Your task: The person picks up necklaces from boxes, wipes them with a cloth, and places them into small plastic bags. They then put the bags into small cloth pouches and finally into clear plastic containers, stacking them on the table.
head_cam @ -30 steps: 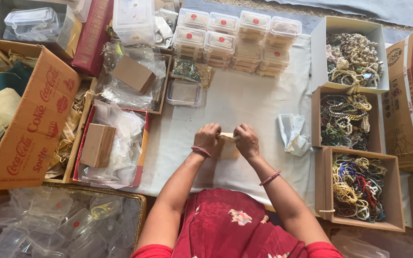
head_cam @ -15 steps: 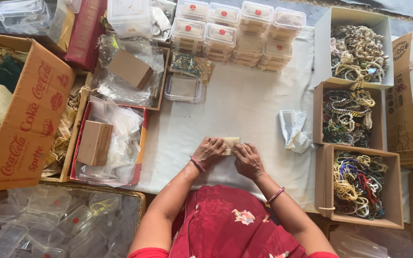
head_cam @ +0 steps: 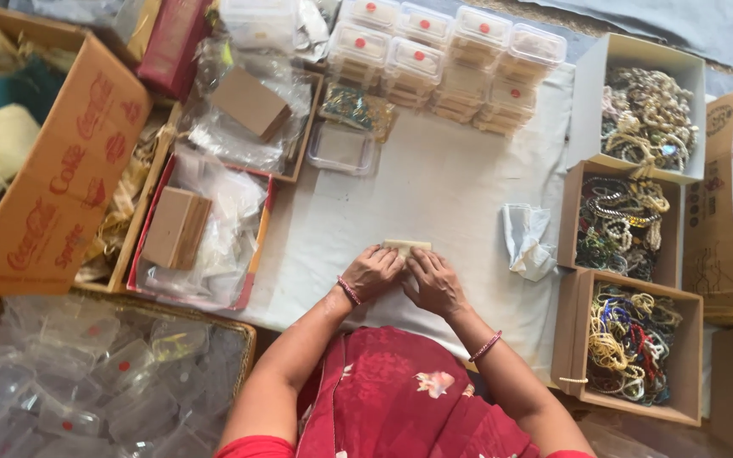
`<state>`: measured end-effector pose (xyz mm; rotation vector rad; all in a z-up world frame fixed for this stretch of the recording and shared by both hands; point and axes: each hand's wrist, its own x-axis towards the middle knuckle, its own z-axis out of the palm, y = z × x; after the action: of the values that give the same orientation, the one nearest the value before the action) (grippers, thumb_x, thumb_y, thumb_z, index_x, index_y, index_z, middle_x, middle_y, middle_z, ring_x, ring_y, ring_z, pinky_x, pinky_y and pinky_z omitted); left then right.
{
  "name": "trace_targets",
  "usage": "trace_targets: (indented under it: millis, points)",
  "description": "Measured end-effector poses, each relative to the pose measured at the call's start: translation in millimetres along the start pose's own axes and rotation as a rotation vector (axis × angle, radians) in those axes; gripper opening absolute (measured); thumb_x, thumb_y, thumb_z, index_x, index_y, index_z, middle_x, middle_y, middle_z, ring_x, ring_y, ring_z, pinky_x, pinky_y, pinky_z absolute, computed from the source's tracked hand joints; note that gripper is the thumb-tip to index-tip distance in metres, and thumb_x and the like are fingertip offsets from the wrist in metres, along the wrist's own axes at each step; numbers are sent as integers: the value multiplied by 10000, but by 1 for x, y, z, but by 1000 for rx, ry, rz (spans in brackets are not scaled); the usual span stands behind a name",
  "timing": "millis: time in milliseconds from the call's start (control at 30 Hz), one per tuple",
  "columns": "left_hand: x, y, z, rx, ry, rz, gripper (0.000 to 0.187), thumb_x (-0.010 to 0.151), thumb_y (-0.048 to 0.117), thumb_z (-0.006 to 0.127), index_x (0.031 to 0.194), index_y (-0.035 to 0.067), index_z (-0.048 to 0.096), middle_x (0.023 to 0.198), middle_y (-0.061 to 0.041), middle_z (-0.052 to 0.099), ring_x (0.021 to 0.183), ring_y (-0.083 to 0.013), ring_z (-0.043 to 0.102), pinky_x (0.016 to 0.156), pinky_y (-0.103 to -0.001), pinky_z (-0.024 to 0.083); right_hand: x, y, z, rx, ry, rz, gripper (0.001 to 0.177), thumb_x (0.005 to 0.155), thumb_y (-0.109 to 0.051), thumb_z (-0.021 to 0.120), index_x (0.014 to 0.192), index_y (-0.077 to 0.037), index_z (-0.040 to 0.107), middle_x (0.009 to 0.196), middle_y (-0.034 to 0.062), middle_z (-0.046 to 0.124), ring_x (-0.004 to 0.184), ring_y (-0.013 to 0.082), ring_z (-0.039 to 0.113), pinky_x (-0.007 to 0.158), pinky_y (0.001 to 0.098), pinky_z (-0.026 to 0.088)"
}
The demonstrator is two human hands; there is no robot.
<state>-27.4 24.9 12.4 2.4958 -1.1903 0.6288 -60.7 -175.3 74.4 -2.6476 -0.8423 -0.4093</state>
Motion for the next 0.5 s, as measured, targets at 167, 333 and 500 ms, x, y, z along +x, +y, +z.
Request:
trace_targets:
  millis: [167,333,500]
  points:
    - [4,14,-15,-94,-63,-129,263,976,181,603,1206,65,657,992,-85,709,935,-223,702,953,-422,547,-22,12,41,131,11,216,364,856,-145,718,1201,-33,692,1157,163,723,1053,327,697,925,417,544]
    - [-15,13,-145,-58,105,-352,304,941,127,616,1239,76,648,1180,-100,691,1050,-237,687,992,-415,536,-18,28,62,813,-171,577,279,957,-133,694,1208,-11,689,1061,162,735,931,264,707,818,358,572]
    - [-103,-30,-229,197,655,-613,249,963,128,713,1181,69,606,1154,-128,629,1132,-347,632,1021,-476,520,-21,41,67,1383,-117,1152,402,1074,-274,530,1328,38,548,1226,156,658,1064,268,694,897,474,613]
